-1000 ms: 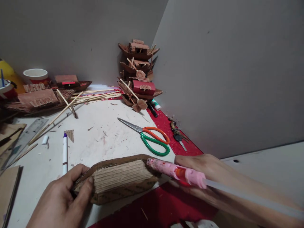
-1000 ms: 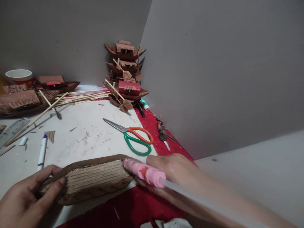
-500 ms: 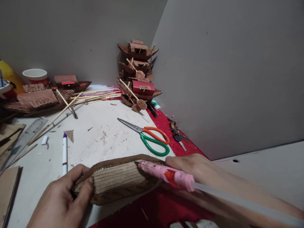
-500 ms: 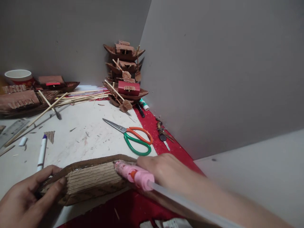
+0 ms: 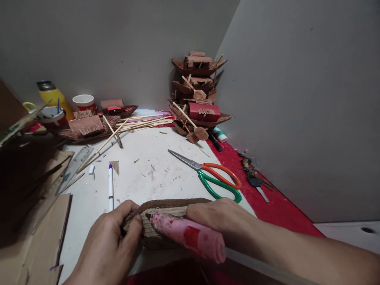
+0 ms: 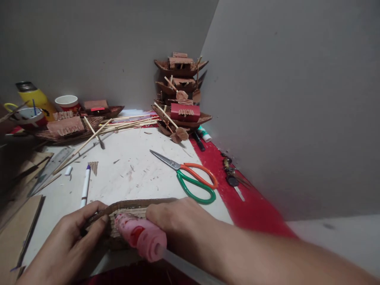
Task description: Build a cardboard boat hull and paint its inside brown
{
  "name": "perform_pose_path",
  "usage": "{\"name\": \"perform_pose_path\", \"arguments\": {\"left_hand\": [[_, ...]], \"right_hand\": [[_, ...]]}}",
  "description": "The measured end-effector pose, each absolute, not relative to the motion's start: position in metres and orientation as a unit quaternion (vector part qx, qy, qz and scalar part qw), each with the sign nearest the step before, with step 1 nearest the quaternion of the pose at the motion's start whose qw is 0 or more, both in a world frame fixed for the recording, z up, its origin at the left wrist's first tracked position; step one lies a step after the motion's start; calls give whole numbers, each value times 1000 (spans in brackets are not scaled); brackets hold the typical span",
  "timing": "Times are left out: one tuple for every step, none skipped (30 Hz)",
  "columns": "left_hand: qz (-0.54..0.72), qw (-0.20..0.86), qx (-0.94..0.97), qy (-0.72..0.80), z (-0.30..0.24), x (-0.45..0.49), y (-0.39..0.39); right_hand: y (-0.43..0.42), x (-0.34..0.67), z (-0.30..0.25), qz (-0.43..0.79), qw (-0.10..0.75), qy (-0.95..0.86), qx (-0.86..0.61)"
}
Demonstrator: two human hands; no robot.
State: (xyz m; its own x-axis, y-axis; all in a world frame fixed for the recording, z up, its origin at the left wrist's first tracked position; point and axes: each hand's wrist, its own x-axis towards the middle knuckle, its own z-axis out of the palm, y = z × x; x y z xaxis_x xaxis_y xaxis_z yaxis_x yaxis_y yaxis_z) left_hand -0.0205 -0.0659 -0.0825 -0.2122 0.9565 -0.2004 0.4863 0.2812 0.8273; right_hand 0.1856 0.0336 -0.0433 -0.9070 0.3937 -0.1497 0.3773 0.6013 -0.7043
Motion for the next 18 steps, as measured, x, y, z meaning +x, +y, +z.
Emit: {"name": "perform_pose_path", "arguments": {"left_hand": [[317,368,509,711,-82,-20,-66],[315,367,510,711,-82,-20,-65],[315,366,511,711,-81,-20,-65],[315,366,510,712,-82,-20,-65],[314,367,509,712,-82,-20,-65],[313,369,509,712,-82,-19,-65],[312,372,508,712,-82,-19,-66],[311,375,507,711,-83,-19,-66],[312,378,506,710,-84,-19,-66],[314,381,505,708,-84,-19,-66],[318,383,505,705,-85,-19,-66],[324,384,506,701,-86,-20,-67],[331,384,507,697,-87,-20,-67],[337,383,509,693,-88,-20,-67],[341,383,511,690,-88,-21,-67],[343,382,512,689,-88,-21,-67],[343,381,514,688,-88,-21,-67],[341,381,514,688,-88,-21,-67]], "right_hand": [[34,184,-47,378,12,-899,-219],[34,184,-50,367,14,-903,-222],[34,184,-51,358,13,-906,-226],[33,183,-52,354,10,-907,-228],[33,183,-51,355,9,-907,-228],[33,181,-49,358,10,-906,-226],[33,180,-47,365,10,-904,-220],[33,178,-45,372,7,-903,-216],[33,176,-44,374,1,-902,-215],[33,174,-44,371,-8,-902,-218],[34,172,-45,361,-25,-904,-228],[34,170,-46,346,-48,-906,-241],[35,169,-48,329,-69,-907,-255],[35,168,-50,314,-87,-907,-267],[36,168,-51,305,-99,-907,-274],[37,169,-52,300,-102,-907,-277],[37,171,-52,299,-95,-909,-273],[38,173,-52,301,-81,-912,-266]]}}
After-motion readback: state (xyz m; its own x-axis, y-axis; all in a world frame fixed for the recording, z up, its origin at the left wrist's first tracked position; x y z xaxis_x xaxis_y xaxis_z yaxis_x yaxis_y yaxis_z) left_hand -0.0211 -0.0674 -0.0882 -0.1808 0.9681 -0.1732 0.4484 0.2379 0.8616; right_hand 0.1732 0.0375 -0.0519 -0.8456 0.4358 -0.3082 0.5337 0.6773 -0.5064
